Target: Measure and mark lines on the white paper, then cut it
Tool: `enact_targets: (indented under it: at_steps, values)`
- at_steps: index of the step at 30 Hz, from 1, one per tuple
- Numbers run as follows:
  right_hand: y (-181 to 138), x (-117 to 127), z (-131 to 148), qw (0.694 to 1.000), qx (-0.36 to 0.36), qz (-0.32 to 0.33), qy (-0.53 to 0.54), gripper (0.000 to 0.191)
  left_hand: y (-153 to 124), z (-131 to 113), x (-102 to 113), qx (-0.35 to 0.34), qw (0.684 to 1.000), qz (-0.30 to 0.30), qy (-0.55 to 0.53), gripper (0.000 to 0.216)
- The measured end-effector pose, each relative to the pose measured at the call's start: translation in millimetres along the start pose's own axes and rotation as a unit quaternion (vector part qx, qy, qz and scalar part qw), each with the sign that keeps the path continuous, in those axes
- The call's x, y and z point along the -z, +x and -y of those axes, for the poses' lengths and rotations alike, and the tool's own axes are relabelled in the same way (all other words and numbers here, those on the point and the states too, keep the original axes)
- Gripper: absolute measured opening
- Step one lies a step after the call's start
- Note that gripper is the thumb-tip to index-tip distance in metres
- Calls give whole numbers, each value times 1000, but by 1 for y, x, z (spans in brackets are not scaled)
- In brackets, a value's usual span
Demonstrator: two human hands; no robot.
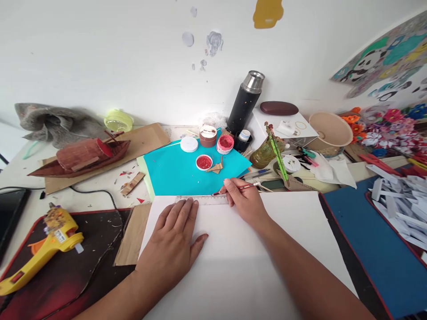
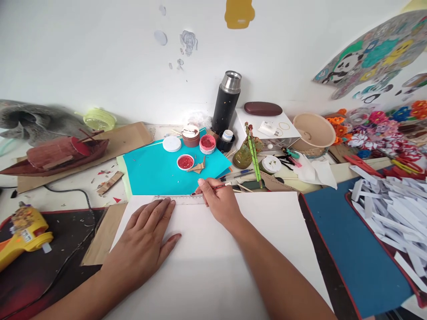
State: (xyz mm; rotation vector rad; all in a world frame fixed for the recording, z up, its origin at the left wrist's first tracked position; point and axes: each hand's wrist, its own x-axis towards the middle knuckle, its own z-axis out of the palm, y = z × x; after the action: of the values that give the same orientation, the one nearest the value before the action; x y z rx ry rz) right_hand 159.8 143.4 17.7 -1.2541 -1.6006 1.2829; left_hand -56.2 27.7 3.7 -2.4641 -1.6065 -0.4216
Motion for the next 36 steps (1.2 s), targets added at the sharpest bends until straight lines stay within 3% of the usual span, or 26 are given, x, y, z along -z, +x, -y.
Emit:
enact_targets:
  at_steps: [19, 36]
  values:
    - [3, 10, 6, 995, -10, -71, 63, 65, -5, -1, -8, 17, 1000, -7, -5, 63]
    - [5, 16, 5, 993, -31, -69, 87, 63, -5, -1, -8, 28, 999, 8, -19, 65]
